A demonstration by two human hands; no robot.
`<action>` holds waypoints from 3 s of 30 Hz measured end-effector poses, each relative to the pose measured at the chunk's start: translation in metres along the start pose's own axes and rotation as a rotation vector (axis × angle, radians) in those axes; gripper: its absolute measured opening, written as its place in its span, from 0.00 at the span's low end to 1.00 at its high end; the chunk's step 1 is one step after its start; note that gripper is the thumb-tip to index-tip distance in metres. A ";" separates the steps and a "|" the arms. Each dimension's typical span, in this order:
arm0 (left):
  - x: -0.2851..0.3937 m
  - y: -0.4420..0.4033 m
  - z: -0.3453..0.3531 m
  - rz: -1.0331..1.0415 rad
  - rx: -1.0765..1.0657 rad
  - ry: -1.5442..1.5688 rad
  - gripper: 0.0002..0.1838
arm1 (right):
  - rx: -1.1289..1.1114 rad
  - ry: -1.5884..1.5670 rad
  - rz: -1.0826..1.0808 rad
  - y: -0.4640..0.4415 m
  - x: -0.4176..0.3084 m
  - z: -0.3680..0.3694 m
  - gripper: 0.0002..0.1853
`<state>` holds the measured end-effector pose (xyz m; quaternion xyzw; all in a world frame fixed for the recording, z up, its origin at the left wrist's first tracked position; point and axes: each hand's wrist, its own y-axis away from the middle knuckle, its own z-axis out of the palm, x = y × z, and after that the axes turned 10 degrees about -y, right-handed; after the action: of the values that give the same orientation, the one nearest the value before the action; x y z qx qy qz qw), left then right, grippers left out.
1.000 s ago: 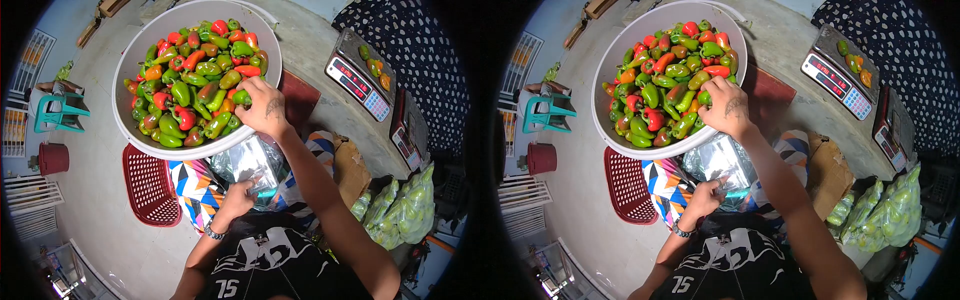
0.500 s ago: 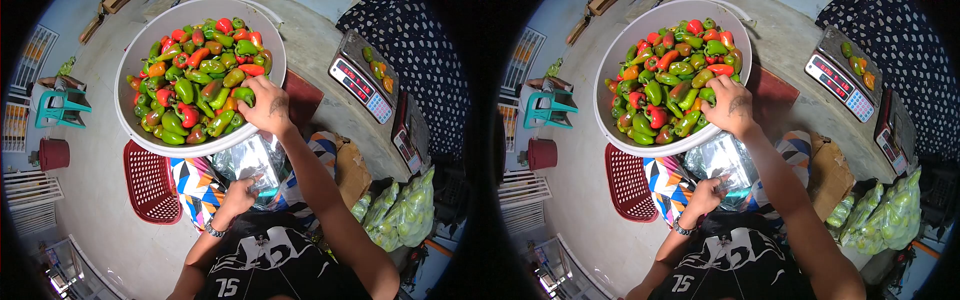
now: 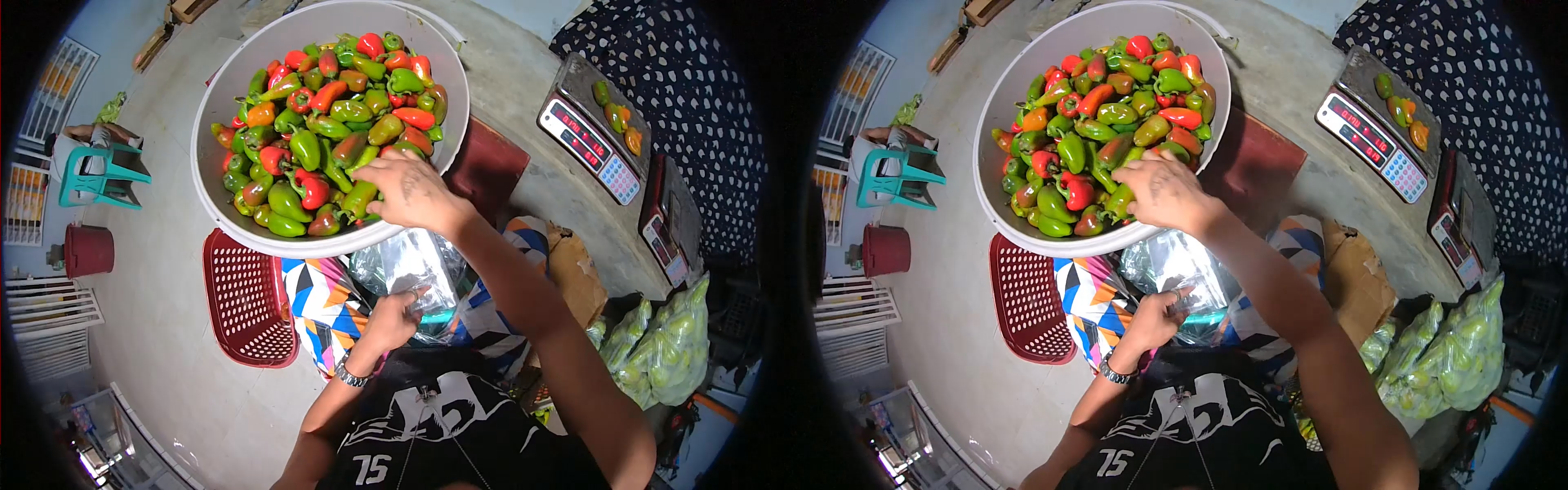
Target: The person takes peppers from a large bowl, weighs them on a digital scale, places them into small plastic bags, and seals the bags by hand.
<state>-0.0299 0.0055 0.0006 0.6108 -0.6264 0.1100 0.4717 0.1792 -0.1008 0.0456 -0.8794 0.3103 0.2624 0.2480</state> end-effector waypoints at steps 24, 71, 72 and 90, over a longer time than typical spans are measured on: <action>-0.009 -0.018 0.010 -0.018 -0.075 0.048 0.10 | 0.649 0.713 0.940 0.144 0.298 -0.267 0.30; 0.018 -0.007 0.012 0.085 -0.010 0.060 0.30 | 0.506 -0.182 -0.047 0.016 0.001 -0.027 0.24; 0.018 -0.004 0.008 0.068 -0.015 0.064 0.30 | 0.560 -0.083 -0.077 0.015 -0.003 -0.021 0.23; 0.006 -0.001 0.018 0.098 -0.011 0.075 0.30 | 0.476 -1.821 -0.579 0.105 -0.213 -0.116 0.20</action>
<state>-0.0359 -0.0114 -0.0050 0.5721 -0.6383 0.1523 0.4921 0.0016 -0.1532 0.2337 -0.3106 -0.1818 0.6995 0.6174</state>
